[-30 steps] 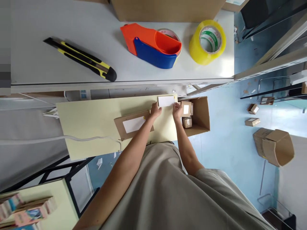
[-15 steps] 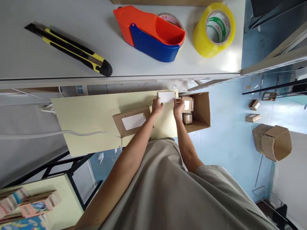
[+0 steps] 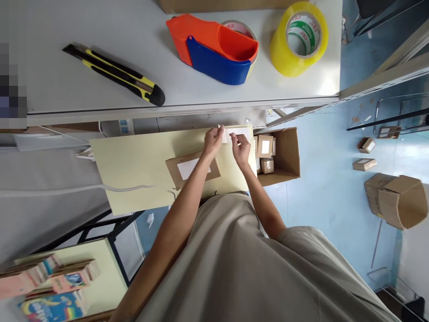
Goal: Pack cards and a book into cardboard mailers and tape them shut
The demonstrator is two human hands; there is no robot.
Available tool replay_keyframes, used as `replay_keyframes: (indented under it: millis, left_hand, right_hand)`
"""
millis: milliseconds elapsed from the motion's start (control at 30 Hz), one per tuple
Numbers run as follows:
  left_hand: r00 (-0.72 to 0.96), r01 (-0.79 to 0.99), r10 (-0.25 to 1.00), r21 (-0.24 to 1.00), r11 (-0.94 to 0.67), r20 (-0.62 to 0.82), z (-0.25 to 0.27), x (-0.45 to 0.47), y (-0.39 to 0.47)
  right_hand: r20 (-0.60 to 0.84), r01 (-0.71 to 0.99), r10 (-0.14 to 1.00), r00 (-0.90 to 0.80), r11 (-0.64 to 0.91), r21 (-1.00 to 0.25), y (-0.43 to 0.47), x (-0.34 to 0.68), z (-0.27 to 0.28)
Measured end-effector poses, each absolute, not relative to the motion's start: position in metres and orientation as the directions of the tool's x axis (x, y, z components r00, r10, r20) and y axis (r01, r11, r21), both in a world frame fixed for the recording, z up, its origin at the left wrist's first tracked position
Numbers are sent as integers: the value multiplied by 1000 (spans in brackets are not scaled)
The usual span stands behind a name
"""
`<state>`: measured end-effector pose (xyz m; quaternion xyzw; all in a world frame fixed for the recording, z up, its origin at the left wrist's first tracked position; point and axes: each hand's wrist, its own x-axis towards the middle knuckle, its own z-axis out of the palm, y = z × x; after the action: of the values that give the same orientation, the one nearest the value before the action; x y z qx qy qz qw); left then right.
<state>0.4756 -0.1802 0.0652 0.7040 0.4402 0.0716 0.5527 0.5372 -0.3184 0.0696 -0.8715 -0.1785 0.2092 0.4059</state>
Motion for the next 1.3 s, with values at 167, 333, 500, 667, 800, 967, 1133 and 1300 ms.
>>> replay_keyframes:
  millis: [167,333,500,667,800,967,1133,1300]
  left_hand:
    - [529,681,747,727,-90,-403,83,471,-156]
    - [456,779,788,613,-129,-414,86,475,-152]
    - [451,800,787,581,-147,-421,85,469,-155]
    - [428,809,798,573,-129,-425,81,466,-156]
    - [408,803,812,586,-103,-416,80,467,-160]
    - [367,791,850,608,-72,-377,90,465,-165]
    - [391,701,887,704,-115,-244,124,444,-166]
    - [455,598,873,786,-156,-173,169,393,-177]
  right_hand:
    - [-444,-113,396,804,-631,-767,-285,564,42]
    - [-620,-261,327,713,-697,-668,-260,581,9]
    - [-657,-249,290,696,-760,-600,-259,579,-7]
    - [-655,-233,298,694,-768,-596,-260,580,-16]
    - [-642,-227,295,707,-766,-601,-259,580,-18]
    - [-626,-211,278,729,-778,-592,-258,580,-18]
    - [-653,-286,240,718,-754,-592,-257,580,-6]
    - [-692,-303,303,655,-734,-608,-255,583,22]
